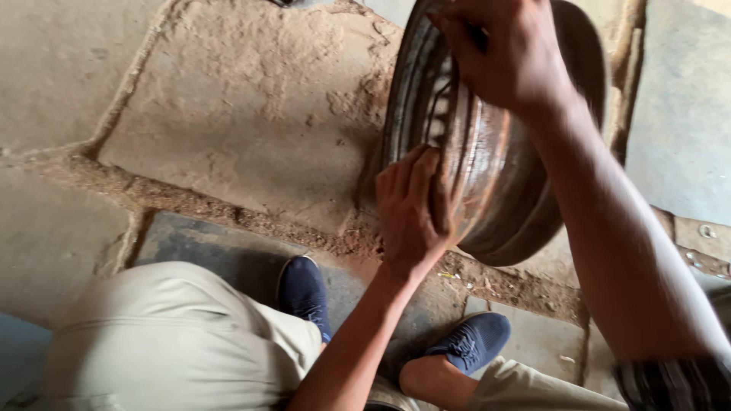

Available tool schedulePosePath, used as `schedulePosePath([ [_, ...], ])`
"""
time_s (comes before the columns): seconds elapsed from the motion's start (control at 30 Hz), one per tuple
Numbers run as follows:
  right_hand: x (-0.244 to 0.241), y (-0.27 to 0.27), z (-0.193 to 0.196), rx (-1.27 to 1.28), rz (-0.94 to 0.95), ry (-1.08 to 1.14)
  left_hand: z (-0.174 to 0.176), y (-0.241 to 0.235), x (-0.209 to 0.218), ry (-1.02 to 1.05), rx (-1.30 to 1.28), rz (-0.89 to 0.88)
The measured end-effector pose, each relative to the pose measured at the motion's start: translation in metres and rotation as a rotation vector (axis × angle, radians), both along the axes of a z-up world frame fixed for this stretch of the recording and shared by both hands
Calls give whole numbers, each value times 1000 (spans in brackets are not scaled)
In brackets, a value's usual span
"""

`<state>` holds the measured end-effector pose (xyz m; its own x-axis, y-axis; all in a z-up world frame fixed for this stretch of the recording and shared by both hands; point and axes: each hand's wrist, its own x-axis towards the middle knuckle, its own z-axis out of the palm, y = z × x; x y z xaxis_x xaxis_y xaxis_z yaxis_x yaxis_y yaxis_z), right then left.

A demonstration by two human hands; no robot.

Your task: The person scrubs a rusty wheel rim with a small abrasive block, focusing on the inner flange and outer edge. They rotate the rim by hand to access different sections and continue scrubbing until the end of the clip.

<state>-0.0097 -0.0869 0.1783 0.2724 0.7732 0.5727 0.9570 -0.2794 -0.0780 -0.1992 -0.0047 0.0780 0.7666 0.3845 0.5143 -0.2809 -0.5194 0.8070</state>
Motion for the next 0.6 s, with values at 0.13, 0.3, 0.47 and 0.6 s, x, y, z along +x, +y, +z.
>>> schedulePosePath([
  [0.13, -100, 2, 7, 87, -207, 131, -3, -1, -7, 20, -56, -17],
  [0.3, -129, 13, -11, 210, -406, 19, -14, -2, -14, 66, -126, -50],
  [0.47, -19, 12, -26, 243, -338, 53, -5, 4, -4, 75, -107, -56],
  [0.6, -88, 11, -24, 249, -524, 191, 1, 7, -7, 57, -178, -103],
])
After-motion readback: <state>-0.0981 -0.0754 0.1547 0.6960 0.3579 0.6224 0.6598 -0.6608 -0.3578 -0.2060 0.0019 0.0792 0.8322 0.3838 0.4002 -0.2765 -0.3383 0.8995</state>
